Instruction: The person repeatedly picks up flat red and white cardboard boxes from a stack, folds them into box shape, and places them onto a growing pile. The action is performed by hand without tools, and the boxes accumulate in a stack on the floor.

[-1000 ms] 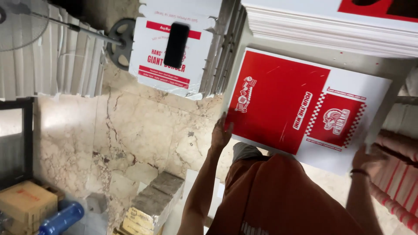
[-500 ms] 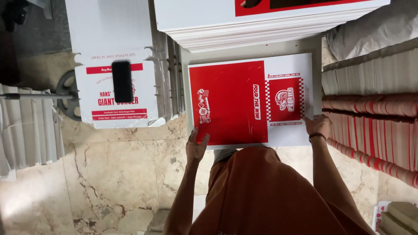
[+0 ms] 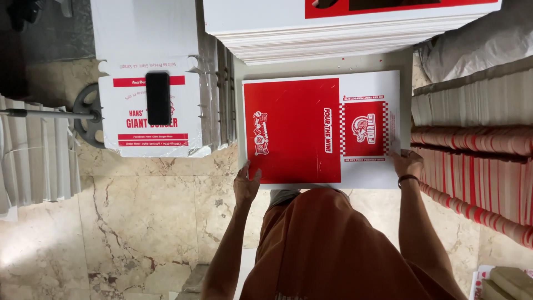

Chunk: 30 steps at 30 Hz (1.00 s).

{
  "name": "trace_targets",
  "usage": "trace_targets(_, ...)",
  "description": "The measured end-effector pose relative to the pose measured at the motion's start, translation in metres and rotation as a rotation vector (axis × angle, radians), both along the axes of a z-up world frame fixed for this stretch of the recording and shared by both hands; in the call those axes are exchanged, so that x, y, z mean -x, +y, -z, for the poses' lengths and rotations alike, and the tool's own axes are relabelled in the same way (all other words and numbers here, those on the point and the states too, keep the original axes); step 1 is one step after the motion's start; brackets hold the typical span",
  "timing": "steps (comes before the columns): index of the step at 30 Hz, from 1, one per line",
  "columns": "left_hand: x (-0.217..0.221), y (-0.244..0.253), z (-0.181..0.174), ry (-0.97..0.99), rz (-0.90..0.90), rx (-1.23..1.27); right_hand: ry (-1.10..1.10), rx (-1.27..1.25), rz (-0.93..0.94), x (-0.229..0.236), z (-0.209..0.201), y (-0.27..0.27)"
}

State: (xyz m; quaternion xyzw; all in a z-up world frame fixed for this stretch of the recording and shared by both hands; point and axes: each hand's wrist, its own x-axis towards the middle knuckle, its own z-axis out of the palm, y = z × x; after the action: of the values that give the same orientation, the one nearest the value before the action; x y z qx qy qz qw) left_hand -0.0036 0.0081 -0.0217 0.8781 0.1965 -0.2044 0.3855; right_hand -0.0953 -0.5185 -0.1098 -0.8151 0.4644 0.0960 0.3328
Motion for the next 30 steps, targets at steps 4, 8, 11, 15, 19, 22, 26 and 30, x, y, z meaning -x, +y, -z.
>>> trace_targets(4, -0.001, 0.003, 0.001, 0.023, -0.022, 0.018, -0.018, 0.042, 0.1, -0.005, 0.016, 0.004)
trace_targets(8, 0.0, 0.005, 0.003, 0.007, -0.046, 0.055, 0.097, -0.015, 0.012, -0.014, -0.001, -0.009)
trace_targets(11, -0.001, 0.007, 0.011, 0.023, -0.059, 0.065, 0.73, 0.412, -0.639, -0.022, -0.025, -0.004)
trace_targets(15, -0.002, 0.006, 0.01, -0.005, -0.077, 0.06, -0.019, 0.022, -0.041, -0.016, -0.043, -0.008)
trace_targets(19, -0.004, 0.006, 0.019, -0.021, -0.112, -0.019, -0.157, -0.789, 0.266, -0.034, -0.14, 0.041)
trace_targets(22, -0.002, 0.01, 0.045, -0.015, -0.147, -0.099, 0.017, -0.923, 0.257, -0.011, -0.126, 0.041)
trace_targets(26, -0.004, 0.008, 0.055, -0.005, -0.169, -0.166, -0.079, -0.942, 0.171, -0.009, -0.13, 0.039)
trace_targets(30, -0.003, -0.007, 0.031, 0.012, -0.151, -0.243, -0.062, -0.954, 0.15, -0.003, -0.163, 0.044)
